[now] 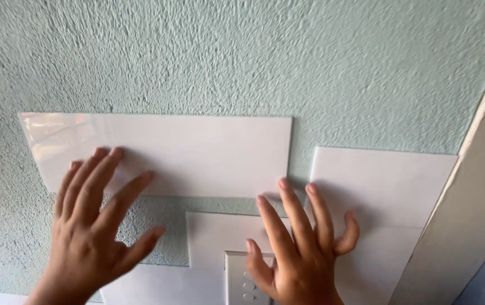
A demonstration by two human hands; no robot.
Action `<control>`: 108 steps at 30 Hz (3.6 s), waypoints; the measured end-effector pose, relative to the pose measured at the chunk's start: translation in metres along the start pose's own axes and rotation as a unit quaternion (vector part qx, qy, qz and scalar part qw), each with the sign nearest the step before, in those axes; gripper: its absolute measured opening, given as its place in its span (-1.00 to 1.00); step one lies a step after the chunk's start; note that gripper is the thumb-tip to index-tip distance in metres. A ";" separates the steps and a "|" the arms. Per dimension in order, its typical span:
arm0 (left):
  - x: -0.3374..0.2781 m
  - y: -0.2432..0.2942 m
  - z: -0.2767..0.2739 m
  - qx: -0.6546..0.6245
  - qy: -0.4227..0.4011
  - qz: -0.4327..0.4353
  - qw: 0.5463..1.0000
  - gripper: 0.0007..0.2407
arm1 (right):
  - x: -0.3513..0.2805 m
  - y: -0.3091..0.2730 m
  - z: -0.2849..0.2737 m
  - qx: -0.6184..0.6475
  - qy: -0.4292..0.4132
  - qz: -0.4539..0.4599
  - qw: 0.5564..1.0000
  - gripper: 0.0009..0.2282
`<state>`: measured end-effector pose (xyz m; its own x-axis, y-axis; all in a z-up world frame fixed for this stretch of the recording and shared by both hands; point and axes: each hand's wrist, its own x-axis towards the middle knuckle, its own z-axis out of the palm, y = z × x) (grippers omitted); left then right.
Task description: Applying white rectangular tiles to a wall surface by aligning and pressing them.
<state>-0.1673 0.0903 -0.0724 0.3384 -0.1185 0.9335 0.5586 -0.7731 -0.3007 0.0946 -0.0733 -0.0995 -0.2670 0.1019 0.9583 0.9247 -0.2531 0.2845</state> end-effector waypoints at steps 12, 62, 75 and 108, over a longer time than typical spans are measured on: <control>-0.030 0.014 0.042 -0.011 0.098 0.013 0.995 -0.50 | -0.008 0.047 -0.016 0.006 0.026 -0.044 0.999 -0.60; -0.032 0.029 0.044 -0.004 0.099 -0.166 0.981 -0.29 | 0.003 0.089 -0.025 -0.051 -0.021 -0.132 0.990 -0.55; -0.034 0.028 0.045 0.006 0.096 -0.155 0.983 -0.28 | -0.001 0.088 -0.022 -0.047 -0.018 -0.127 0.991 -0.55; -0.033 0.031 0.046 0.010 0.097 -0.168 0.981 -0.29 | -0.002 0.088 -0.021 -0.029 -0.017 -0.123 0.992 -0.63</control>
<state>-0.1269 0.0990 -0.1213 -0.0180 0.0231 0.9996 0.6290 -0.7768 0.0293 0.1711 -0.1158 -0.0756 -0.4722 0.1995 0.8586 0.8155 -0.2709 0.5115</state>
